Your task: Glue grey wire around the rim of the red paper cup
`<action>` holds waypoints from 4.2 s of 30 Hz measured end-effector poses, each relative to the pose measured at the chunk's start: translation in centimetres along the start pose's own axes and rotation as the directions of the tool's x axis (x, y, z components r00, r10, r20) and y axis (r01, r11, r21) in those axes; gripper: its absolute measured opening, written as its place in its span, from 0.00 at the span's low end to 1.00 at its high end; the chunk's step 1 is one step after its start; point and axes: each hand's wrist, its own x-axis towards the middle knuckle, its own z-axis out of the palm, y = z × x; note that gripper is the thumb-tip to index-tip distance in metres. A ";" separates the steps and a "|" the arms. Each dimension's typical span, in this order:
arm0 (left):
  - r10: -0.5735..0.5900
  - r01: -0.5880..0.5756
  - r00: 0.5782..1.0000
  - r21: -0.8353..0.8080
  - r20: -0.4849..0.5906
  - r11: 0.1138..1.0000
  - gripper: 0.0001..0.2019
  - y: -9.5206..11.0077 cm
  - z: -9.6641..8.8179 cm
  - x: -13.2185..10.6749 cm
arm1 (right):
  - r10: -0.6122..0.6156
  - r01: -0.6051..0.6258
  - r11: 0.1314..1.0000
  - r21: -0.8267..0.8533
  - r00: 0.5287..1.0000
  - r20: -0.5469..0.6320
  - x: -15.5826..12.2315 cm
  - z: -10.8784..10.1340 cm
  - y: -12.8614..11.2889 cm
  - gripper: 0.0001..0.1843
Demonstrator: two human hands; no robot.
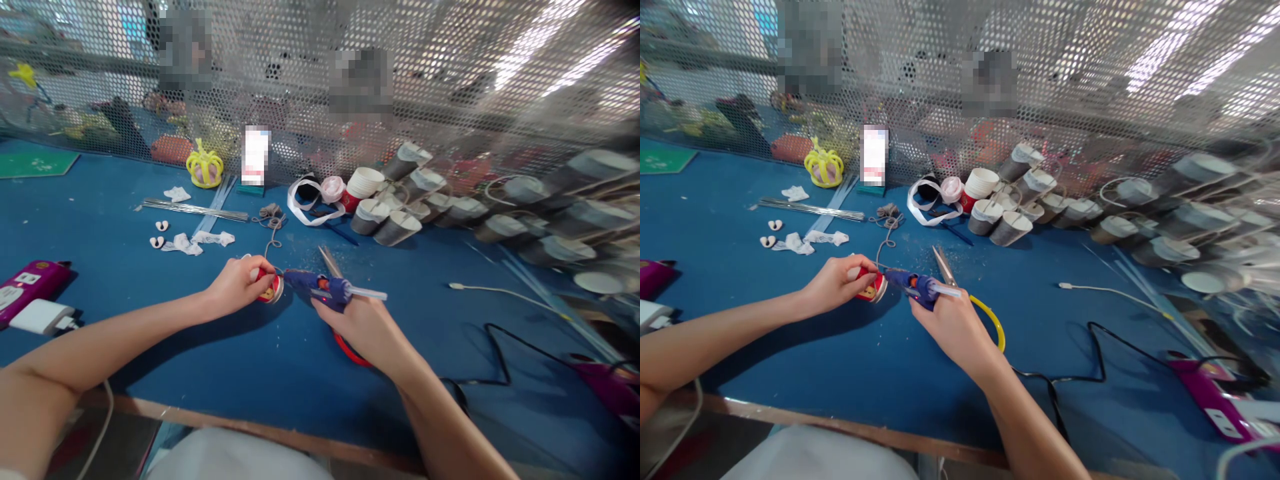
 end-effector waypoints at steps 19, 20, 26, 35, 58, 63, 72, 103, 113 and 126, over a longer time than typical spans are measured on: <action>-0.082 0.082 0.997 -0.031 0.002 0.996 0.07 0.3 -0.3 0.3 | 0.062 -0.069 0.994 0.087 0.995 0.080 -1.4 -0.9 -0.8 0.11; -0.085 0.085 0.996 -0.034 0.003 0.996 0.07 0.3 -0.3 0.3 | 0.054 -0.060 0.995 0.083 0.996 0.076 -1.4 -0.9 -0.9 0.11; -0.106 0.105 0.994 -0.037 0.001 0.994 0.08 0.2 -0.3 0.3 | 0.035 -0.041 0.994 0.104 0.998 0.061 -1.6 -1.0 -1.2 0.11; -0.098 0.089 0.994 -0.186 -0.039 0.978 0.09 0.1 -0.5 0.4 | 0.262 -0.312 0.847 0.431 0.949 0.174 -1.5 -3.3 0.0 0.14; 0.136 -0.161 0.986 -0.315 -0.100 0.935 0.18 1.7 -1.2 -1.5 | 0.449 -0.467 0.884 0.000 0.848 -0.281 4.4 -3.1 10.1 0.14; 0.181 -0.194 0.980 -0.215 -0.080 0.957 0.20 2.0 -1.0 -2.0 | 0.220 -0.217 0.975 0.052 0.972 -0.080 3.4 -2.5 3.9 0.16; 0.365 -0.366 0.930 -0.147 -0.031 0.919 0.22 2.0 -0.6 -2.7 | -0.155 -0.337 0.537 0.774 0.862 0.483 2.2 2.0 -1.3 0.35; 0.026 0.000 0.996 -0.306 0.080 0.952 0.24 2.8 -0.8 -1.8 | 0.150 -0.106 0.520 0.847 0.988 0.032 1.3 1.4 -1.5 0.12; 0.061 -0.006 0.991 -0.413 0.120 0.911 0.25 2.3 -0.6 -2.0 | 0.189 -0.158 0.555 0.817 0.980 0.061 1.4 2.0 -1.2 0.13; 0.179 -0.154 0.983 -0.348 0.041 0.925 0.23 2.1 -0.7 -2.5 | 0.167 -0.198 0.480 0.855 0.977 0.132 1.4 2.4 -1.0 0.13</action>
